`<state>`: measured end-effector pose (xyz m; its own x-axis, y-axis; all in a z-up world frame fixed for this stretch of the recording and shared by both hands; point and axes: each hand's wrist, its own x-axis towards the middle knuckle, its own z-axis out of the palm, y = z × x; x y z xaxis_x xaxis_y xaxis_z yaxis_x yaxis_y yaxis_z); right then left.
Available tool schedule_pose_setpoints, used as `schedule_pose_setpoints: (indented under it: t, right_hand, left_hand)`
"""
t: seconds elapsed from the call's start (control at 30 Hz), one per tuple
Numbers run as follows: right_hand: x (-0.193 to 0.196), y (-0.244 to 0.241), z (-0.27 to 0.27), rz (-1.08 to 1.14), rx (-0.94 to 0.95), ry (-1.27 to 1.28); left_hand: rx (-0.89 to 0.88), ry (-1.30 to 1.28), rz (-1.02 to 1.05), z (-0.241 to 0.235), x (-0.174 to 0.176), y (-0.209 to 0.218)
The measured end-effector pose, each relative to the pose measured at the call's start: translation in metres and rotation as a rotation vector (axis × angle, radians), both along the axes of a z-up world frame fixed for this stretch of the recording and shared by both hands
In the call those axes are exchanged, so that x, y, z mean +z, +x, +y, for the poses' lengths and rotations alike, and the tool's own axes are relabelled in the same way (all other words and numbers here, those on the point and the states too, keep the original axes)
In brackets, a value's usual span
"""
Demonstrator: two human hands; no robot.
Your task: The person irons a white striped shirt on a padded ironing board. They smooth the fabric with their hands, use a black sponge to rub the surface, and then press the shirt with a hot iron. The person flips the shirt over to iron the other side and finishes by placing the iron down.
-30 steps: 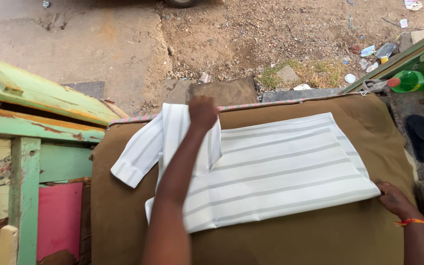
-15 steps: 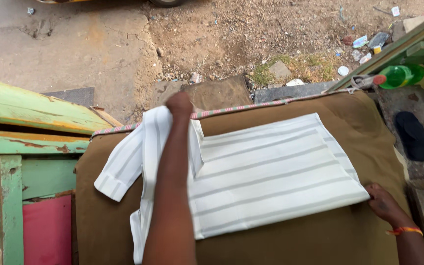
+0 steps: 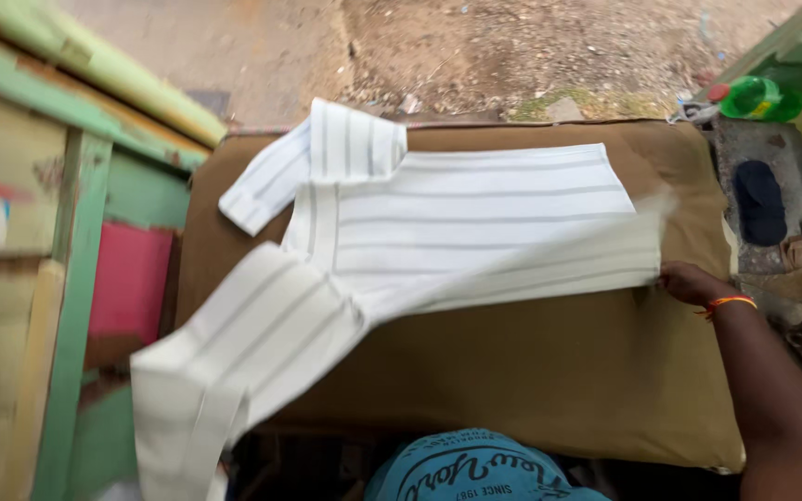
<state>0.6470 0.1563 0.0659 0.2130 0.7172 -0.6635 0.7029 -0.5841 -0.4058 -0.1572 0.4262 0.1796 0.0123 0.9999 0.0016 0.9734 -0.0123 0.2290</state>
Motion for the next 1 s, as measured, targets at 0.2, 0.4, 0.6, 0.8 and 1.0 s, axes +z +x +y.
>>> schedule_pose_setpoints:
  t: [0.2,0.4,0.6,0.8,1.0]
  right_hand:
    - [0.011,0.005,0.02,0.23,0.122,-0.003]
    - [0.017,-0.018,0.005,0.191,0.084,0.23]
    - [0.034,-0.063,-0.019,-0.397,0.115,0.382]
    - [-0.011,-0.225,-0.031,-0.676,0.125,0.643]
    - [-0.027,-0.34,-0.092,-0.613,0.071,0.495]
  left_hand:
    - [0.373,-0.346,-0.083,-0.26,-0.06,-0.049]
    - [0.599,-0.655,-0.152,-0.331,-0.069,-0.035]
    - [0.712,-0.588,-0.24,-0.292,-0.091,-0.032]
    - [0.51,-0.154,-0.623,-0.054,-0.128,-0.014]
    - [0.431,-0.744,-0.673,0.017,-0.158,-0.016]
